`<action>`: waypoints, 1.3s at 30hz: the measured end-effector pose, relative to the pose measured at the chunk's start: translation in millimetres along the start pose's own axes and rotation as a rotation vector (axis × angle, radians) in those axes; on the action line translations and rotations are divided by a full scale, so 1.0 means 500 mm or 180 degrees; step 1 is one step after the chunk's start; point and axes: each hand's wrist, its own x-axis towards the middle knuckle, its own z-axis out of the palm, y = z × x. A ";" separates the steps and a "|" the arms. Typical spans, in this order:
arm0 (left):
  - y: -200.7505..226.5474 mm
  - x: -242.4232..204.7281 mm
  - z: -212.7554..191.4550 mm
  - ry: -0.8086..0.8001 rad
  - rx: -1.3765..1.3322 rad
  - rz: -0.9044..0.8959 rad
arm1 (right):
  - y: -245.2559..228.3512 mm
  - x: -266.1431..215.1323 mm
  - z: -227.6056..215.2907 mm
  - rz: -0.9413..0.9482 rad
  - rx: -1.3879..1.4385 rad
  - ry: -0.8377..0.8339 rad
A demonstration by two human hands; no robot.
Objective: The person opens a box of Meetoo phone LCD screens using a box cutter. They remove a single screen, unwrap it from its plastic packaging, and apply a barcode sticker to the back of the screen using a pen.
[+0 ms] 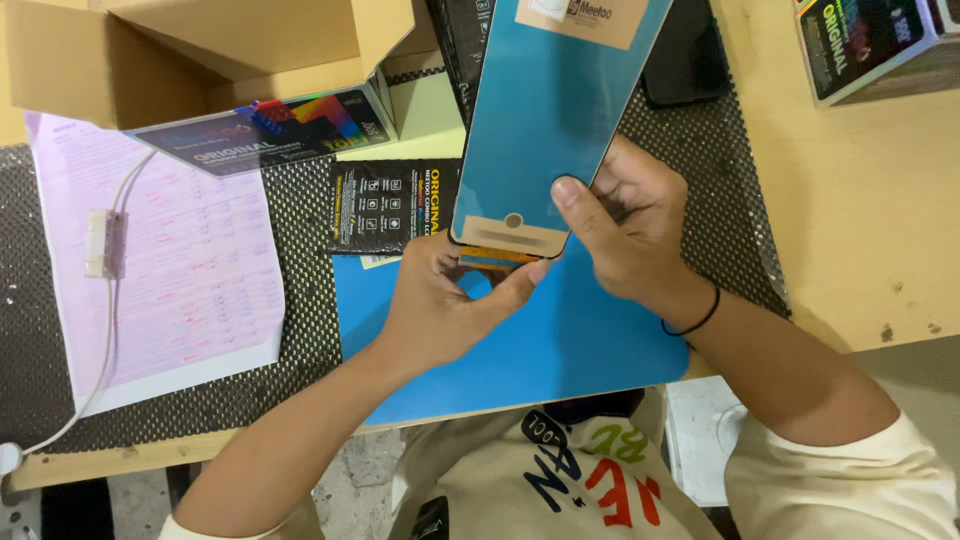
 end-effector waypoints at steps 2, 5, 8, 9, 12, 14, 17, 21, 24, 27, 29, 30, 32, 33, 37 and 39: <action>0.001 0.004 0.001 -0.0051 -0.0058 -0.0064 | -0.008 0.002 -0.006 0.0019 -0.0022 0.0027; 0.025 0.006 0.004 -0.0130 -0.0225 -0.0182 | -0.010 0.001 -0.015 0.0044 -0.0034 0.0093; 0.042 0.003 0.002 -0.0211 -0.0349 -0.0252 | -0.029 0.010 -0.014 -0.0013 -0.0054 0.0122; 0.043 0.002 0.001 -0.0265 -0.0368 -0.0278 | -0.039 0.015 -0.012 -0.0065 -0.0085 0.0117; 0.042 0.000 -0.005 -0.0432 -0.0336 -0.0324 | -0.048 0.041 -0.003 -0.0105 0.0026 0.0154; 0.034 0.000 -0.006 -0.0477 -0.0368 -0.0240 | -0.052 0.048 0.003 -0.0051 0.0052 0.0224; 0.028 0.000 -0.007 -0.0559 -0.0392 -0.0140 | -0.057 0.051 0.010 0.0062 0.0117 0.0328; 0.035 0.008 -0.005 -0.0677 -0.0439 0.0090 | -0.054 0.049 0.013 0.0171 0.0208 0.0368; 0.049 0.008 -0.007 -0.0551 -0.0186 0.0119 | -0.049 0.048 0.016 0.0194 0.0203 0.0275; 0.082 0.009 0.007 -0.0122 0.0070 0.0077 | -0.044 0.047 0.018 0.0233 0.0177 0.0167; 0.048 0.012 -0.002 -0.0081 0.0106 0.0086 | -0.039 0.044 0.019 0.0250 0.0159 0.0115; 0.032 0.014 -0.008 -0.0030 0.0145 0.0086 | -0.037 0.043 0.020 0.0275 0.0150 0.0058; -0.002 0.007 -0.007 0.0024 0.0151 0.0087 | -0.021 0.025 0.012 0.0275 0.0114 -0.0017; -0.019 -0.003 -0.007 0.0067 0.0154 0.0023 | -0.012 0.009 0.010 0.0328 0.0102 -0.0060; -0.011 -0.001 -0.001 0.0209 -0.0011 0.0062 | 0.009 0.011 0.001 0.0338 0.0238 -0.0152; -0.002 -0.002 0.002 0.0230 0.0045 0.0056 | 0.035 0.007 -0.019 -0.0083 0.0190 -0.0493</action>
